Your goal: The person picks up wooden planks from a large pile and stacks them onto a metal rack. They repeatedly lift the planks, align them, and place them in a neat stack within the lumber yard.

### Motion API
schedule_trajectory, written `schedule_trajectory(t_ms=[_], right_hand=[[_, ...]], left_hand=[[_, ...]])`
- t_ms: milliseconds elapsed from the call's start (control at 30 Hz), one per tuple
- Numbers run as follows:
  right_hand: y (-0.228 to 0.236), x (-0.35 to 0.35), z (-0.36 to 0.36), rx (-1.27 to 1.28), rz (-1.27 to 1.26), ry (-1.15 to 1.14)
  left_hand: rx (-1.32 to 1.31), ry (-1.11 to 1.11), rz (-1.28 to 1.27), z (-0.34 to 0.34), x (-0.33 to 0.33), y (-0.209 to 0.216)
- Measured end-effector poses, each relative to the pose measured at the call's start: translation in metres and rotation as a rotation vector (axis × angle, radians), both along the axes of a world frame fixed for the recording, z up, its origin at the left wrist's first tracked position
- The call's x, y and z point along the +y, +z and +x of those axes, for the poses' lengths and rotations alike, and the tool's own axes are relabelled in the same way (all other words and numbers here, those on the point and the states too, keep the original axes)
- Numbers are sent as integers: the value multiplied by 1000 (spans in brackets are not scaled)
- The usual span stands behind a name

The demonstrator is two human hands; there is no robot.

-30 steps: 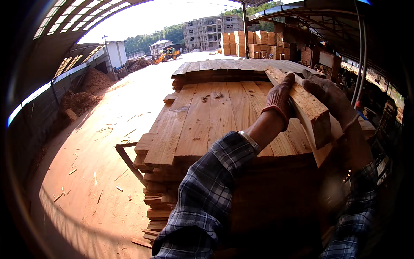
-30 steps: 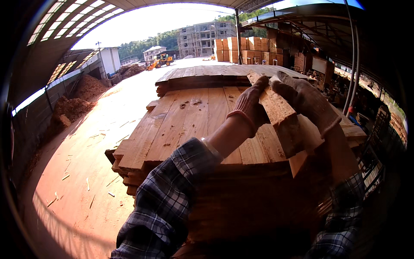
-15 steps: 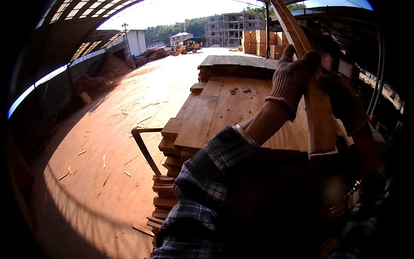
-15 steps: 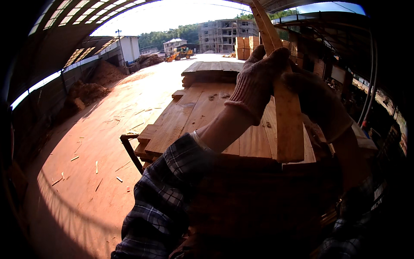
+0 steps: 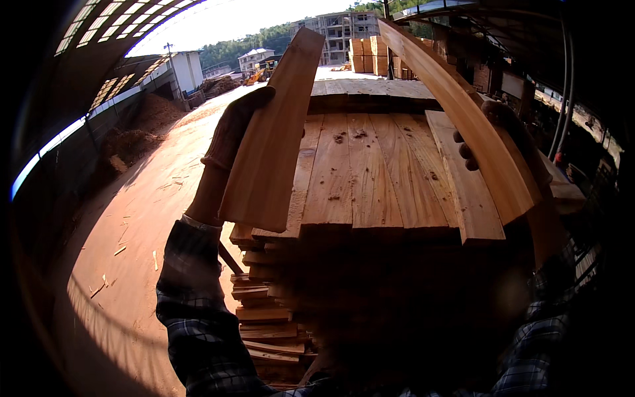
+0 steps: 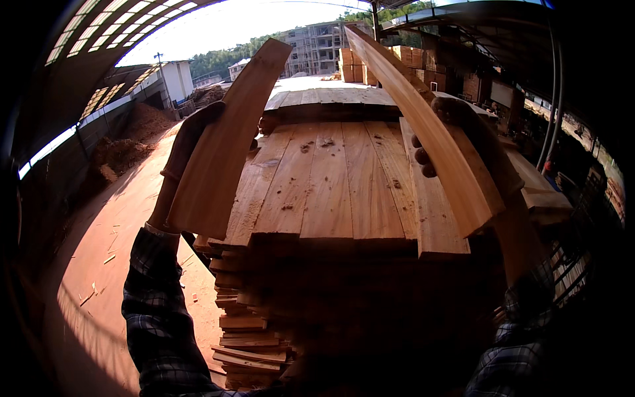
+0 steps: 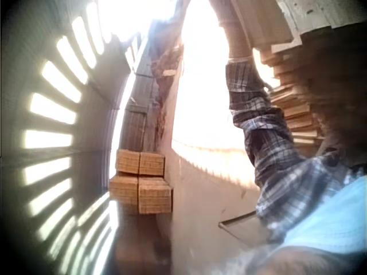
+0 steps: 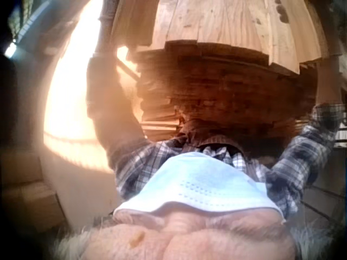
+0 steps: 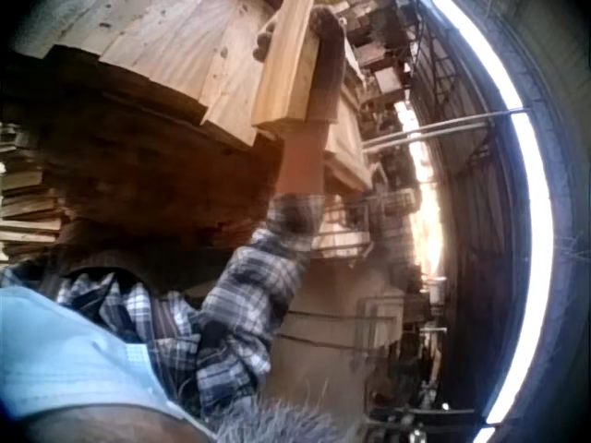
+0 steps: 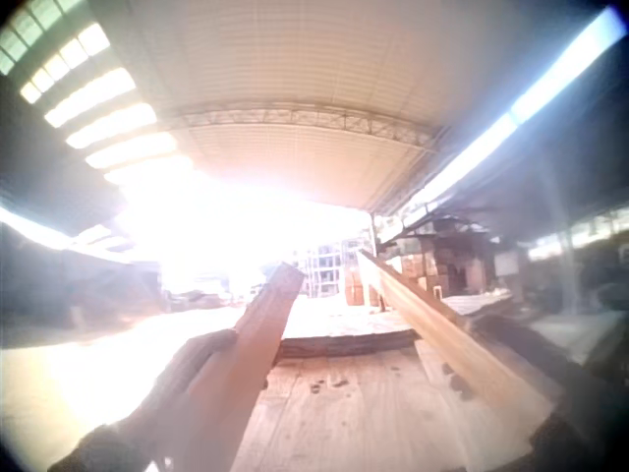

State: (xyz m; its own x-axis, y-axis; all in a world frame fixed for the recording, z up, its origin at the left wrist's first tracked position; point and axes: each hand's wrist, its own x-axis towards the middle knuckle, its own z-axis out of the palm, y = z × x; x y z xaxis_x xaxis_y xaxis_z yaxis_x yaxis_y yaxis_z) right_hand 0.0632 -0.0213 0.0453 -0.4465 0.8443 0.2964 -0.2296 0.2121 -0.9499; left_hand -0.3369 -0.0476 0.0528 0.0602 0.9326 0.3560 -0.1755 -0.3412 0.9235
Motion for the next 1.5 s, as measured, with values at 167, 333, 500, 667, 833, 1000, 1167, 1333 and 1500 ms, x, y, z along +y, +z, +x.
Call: schedule_trajectory(t_ms=[167,333,500,667,833,1000,1167,1333,1500], right_hand=[[-4,-33,69,-41,-84,-214],[-29,-53,77,-5,-44,-285],[-40,-71,78,3,-16,-347],[-49,-66,70,9,11,-334],[-51,-52,57,21,46,-295],[-14,-71,39,-59,180,-346],[12,-49,-4,-454,430,-397],[18,-37,-58,-809,609,-89],[15,-32,-77,-986,743,-11]], left_hand=[[185,65,-126,-47,26,-39],[433,491,-237,-78,37,-99],[662,561,-209,-61,48,-88],[830,624,-166,-76,55,-94],[698,692,-125,-89,56,-106],[524,504,285,-46,50,-41],[427,188,482,77,37,-17],[1742,677,1353,92,-23,19],[1469,333,912,56,-49,3]])
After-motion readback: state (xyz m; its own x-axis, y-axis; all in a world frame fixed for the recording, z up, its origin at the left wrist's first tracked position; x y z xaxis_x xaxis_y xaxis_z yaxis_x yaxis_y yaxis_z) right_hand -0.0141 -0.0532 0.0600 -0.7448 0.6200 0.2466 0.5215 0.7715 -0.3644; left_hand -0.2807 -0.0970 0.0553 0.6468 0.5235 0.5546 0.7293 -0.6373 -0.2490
